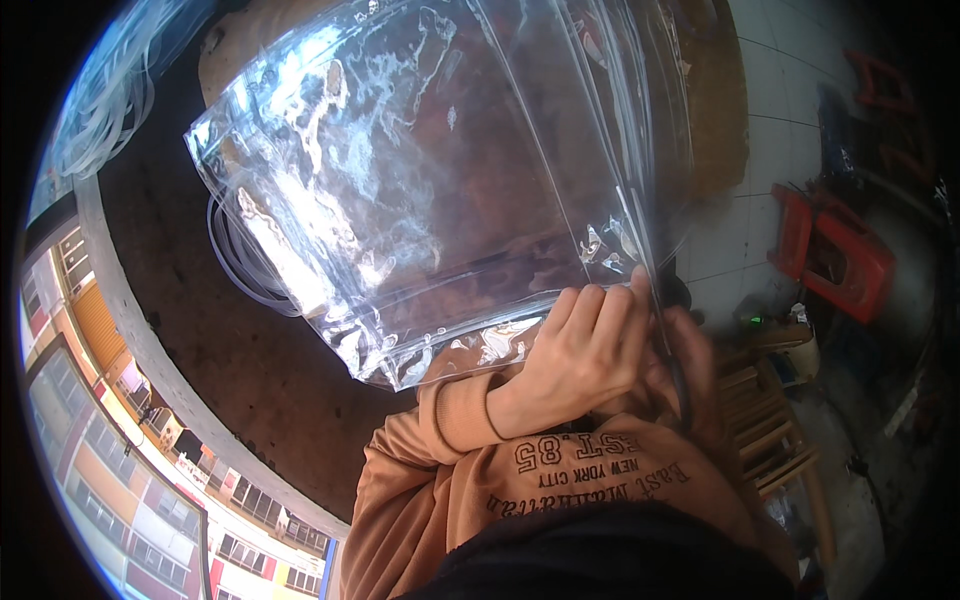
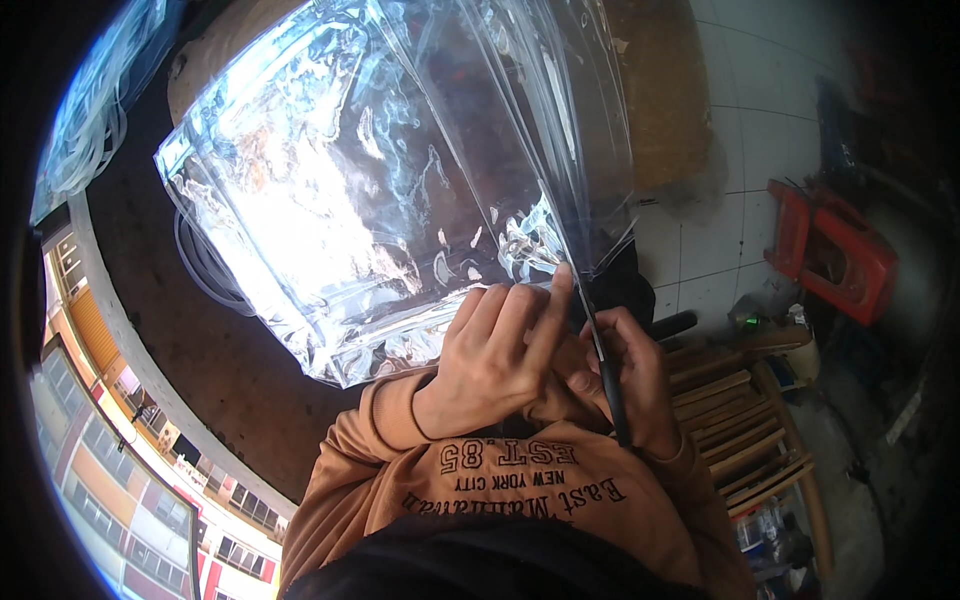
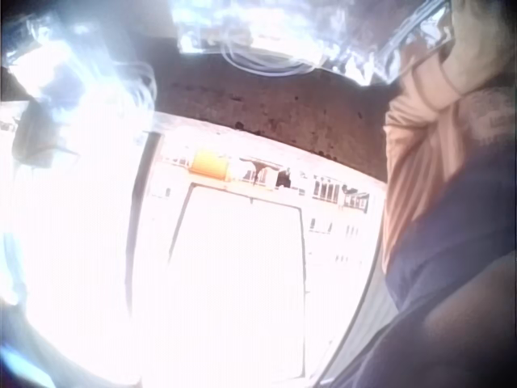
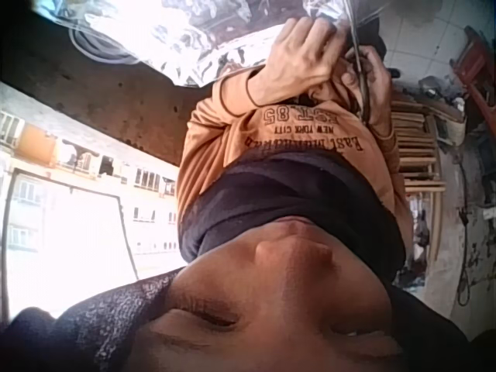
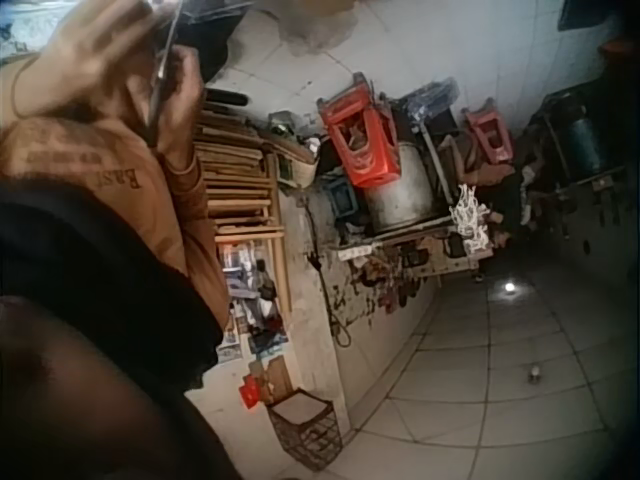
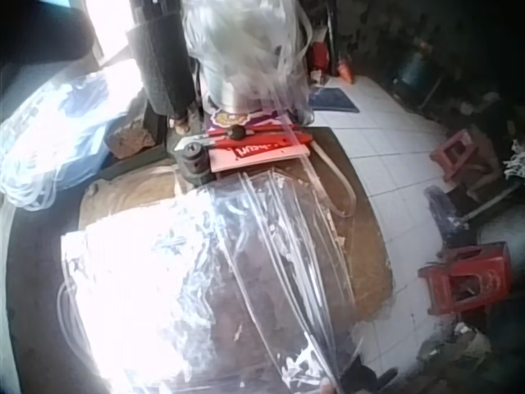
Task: The person cuts a clear plastic sheet with shears and ties thin plastic strips around parts of the sheet.
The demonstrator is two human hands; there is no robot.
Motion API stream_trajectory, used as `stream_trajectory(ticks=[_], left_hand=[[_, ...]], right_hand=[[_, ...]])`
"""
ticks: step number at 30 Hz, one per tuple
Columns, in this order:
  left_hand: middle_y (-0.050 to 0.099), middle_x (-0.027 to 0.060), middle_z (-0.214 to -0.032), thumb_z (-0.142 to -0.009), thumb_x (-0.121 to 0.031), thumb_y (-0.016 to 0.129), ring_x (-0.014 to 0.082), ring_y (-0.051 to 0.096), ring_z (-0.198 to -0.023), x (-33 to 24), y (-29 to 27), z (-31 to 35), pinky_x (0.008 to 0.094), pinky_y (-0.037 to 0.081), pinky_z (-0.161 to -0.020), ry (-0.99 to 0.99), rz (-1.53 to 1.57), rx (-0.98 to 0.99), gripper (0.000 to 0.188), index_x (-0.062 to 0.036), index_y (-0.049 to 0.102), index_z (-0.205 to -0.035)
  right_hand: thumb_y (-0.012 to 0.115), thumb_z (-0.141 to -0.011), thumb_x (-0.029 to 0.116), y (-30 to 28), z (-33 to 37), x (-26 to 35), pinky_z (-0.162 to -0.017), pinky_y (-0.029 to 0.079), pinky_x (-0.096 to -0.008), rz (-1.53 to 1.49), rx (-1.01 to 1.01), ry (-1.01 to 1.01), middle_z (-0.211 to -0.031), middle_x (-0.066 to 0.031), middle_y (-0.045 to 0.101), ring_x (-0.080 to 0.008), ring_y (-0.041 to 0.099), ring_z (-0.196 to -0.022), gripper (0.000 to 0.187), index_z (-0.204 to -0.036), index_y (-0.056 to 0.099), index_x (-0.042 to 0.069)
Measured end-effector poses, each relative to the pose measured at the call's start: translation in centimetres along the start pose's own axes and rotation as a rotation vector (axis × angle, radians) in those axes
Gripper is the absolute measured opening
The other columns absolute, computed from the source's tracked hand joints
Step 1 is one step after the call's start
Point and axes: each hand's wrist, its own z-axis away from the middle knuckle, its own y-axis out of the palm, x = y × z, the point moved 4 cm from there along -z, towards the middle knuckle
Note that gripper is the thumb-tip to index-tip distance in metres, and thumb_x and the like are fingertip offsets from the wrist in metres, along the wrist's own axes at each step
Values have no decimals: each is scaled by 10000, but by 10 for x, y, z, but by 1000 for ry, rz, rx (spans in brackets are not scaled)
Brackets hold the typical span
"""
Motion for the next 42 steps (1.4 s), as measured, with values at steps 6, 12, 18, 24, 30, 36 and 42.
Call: stream_trajectory(ticks=[6, 12, 18, 24, 30, 36, 42], left_hand=[[466, 67, -787, -625, -64, 545, 157, 459, -639, 2, -1, -2, 276, 386, -553, -3, -4, 9, 552, 89, 554, -1155], [476, 64, -794, -620, -69, 550, 151, 470, -645, 0, -4, 0, 269, 400, -561, 7, 4, -7, 547, 85, 567, -1145], [477, 61, -794, -624, -64, 553, 146, 473, -650, 2, -5, 1, 267, 403, -564, 11, -7, 10, 544, 81, 568, -1148], [474, 56, -786, -639, -68, 556, 142, 470, -646, 2, -4, 0, 266, 399, -556, 15, -13, 9, 528, 81, 571, -1146], [476, 52, -773, -654, -80, 555, 140, 478, -649, 1, -6, 1, 260, 403, -559, 24, -14, 11, 508, 79, 579, -1135], [482, 54, -777, -653, -77, 557, 142, 481, -649, 4, -6, 2, 261, 402, -556, 31, -11, 11, 504, 79, 581, -1132], [480, 51, -767, -671, -68, 580, 137, 472, -628, 6, -8, 3, 259, 389, -540, 32, 18, -8, 478, 70, 585, -1129]], right_hand=[[765, -723, 429, -2, 1, 1, -549, 278, -188, 72, -18, -41, -676, 51, 420, -25, 357, -621, 552, -965, 488, 18], [757, -725, 450, 1, -6, 4, -554, 286, -188, 71, 3, -46, -674, 53, 425, -23, 369, -623, 572, -979, 481, 17], [769, -728, 406, 0, -5, 0, -560, 294, -187, 52, 12, -13, -678, 54, 433, -21, 375, -630, 545, -983, 481, 19], [772, -736, 364, 1, -5, -2, -554, 287, -178, 76, -8, -53, -674, 59, 435, -16, 376, -629, 518, -996, 481, 23], [769, -735, 381, 1, -11, 0, -554, 289, -176, 61, 34, -29, -678, 54, 443, -16, 382, -630, 541, -1006, 475, 17], [787, -725, 343, 5, -11, 2, -586, 334, -182, 53, -34, -45, -717, 35, 475, -25, 414, -656, 541, -1011, 473, 9], [810, -706, 249, -1, -10, 9, -637, 365, -190, 17, 25, 53, -811, 17, 519, -33, 421, -705, 524, -1039, 480, 14]])
